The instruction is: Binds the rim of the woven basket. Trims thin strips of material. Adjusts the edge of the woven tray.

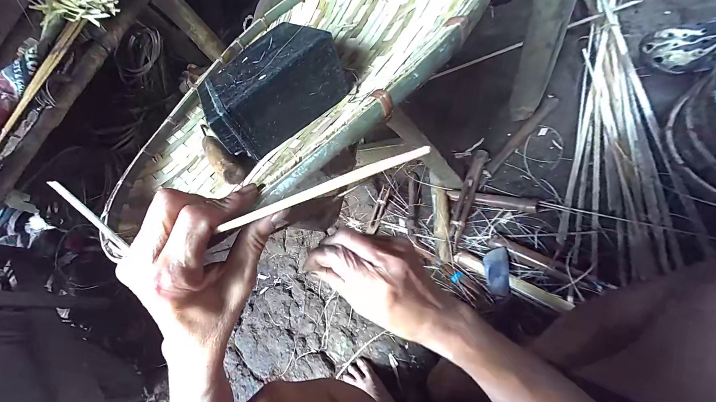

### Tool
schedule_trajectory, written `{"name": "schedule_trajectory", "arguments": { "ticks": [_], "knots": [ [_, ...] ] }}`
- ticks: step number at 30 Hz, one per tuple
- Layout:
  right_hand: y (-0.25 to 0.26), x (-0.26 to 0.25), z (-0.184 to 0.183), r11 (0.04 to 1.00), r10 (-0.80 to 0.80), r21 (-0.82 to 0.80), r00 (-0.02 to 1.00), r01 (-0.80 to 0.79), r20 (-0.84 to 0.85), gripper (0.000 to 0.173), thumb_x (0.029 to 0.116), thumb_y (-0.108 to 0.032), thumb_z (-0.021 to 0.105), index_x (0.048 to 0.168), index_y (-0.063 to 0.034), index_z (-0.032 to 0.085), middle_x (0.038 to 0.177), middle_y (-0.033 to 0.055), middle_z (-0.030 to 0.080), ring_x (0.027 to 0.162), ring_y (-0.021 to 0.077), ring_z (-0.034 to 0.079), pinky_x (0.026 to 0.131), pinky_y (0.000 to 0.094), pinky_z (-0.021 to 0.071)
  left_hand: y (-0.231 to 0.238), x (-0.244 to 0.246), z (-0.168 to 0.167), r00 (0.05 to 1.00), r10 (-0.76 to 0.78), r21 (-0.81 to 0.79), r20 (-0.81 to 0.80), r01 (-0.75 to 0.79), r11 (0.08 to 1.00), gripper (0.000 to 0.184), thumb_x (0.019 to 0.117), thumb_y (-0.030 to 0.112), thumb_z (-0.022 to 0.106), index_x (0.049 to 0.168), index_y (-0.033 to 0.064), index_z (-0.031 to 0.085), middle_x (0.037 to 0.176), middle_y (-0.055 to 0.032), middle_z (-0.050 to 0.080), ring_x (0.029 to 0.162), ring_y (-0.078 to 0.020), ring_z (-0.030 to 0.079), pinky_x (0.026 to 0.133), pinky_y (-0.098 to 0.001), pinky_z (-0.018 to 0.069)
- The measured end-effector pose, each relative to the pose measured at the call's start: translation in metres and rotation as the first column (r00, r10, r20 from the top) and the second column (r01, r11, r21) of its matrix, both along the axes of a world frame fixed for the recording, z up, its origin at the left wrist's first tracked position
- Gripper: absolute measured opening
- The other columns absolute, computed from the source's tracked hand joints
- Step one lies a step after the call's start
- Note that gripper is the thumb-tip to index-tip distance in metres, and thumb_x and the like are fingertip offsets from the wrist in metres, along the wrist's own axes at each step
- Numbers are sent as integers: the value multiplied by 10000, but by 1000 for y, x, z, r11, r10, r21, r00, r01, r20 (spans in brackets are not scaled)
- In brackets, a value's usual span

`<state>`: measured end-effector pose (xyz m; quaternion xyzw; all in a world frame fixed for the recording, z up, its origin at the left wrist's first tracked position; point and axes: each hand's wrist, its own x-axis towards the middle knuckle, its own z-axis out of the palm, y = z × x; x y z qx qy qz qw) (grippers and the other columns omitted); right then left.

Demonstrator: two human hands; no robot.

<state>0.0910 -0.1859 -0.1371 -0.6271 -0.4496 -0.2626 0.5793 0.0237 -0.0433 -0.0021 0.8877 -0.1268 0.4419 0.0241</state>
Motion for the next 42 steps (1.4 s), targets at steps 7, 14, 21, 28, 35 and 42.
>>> {"name": "schedule_trajectory", "arguments": {
  "ticks": [7, 14, 21, 28, 35, 42],
  "knots": [
    [6, 18, 31, 918, -168, 323, 964, 229, -206, 234, 918, -155, 756, 986, 43, 652, 895, 130, 683, 735, 99, 658, 645, 199, 537, -5, -2, 6, 997, 0, -46, -80, -3, 999, 221, 886, 217, 798, 915, 2, 757, 830, -22, 621, 788, 9, 572, 704, -136, 430],
    [27, 21, 40, 865, -173, 400, 928, 303, -329, 125, 951, -93, 700, 950, 32, 702, 922, 132, 698, 752, 78, 655, 658, 192, 522, -5, -3, 6, 994, 9, -58, -106, -15, 998, 232, 886, 239, 796, 916, 14, 750, 833, -13, 618, 782, 14, 581, 692, -126, 444],
    [9, 1, 23, 999, 19, 37, 1000, -18, -2, 178, 984, -179, 611, 901, -80, 734, 839, 52, 658, 654, 145, 633, 522, 288, 495, 0, 2, 13, 997, -5, -60, -83, 0, 998, 271, 888, 246, 797, 879, -15, 726, 820, -23, 603, 781, 6, 579, 696, -129, 451],
    [5, 26, 41, 851, 261, 526, 881, -17, -394, 189, 1021, -71, 570, 1071, 80, 672, 903, 54, 684, 688, 3, 625, 613, 165, 553, 3, 2, 18, 994, -16, -91, -106, 6, 996, 279, 891, 265, 792, 864, -1, 714, 810, 2, 601, 757, 27, 569, 679, -122, 455],
    [16, 9, 56, 663, 612, 748, 584, -12, -533, 131, 1028, -59, 568, 1084, -7, 674, 824, -27, 703, 593, 17, 637, 541, 176, 567, 0, 1, 9, 999, 1, -66, -43, -4, 998, 267, 882, 262, 801, 864, 10, 714, 812, -4, 603, 793, 10, 581, 709, -137, 456],
    [19, -1, 63, 628, 637, 775, 527, 68, -563, 149, 1028, -79, 587, 1072, -21, 717, 773, -40, 715, 573, 25, 655, 550, 199, 592, -1, 2, 3, 1000, -2, -52, -21, 1, 999, 259, 883, 268, 798, 859, 22, 720, 800, 1, 596, 770, 15, 574, 687, -131, 442]
  ]
}}
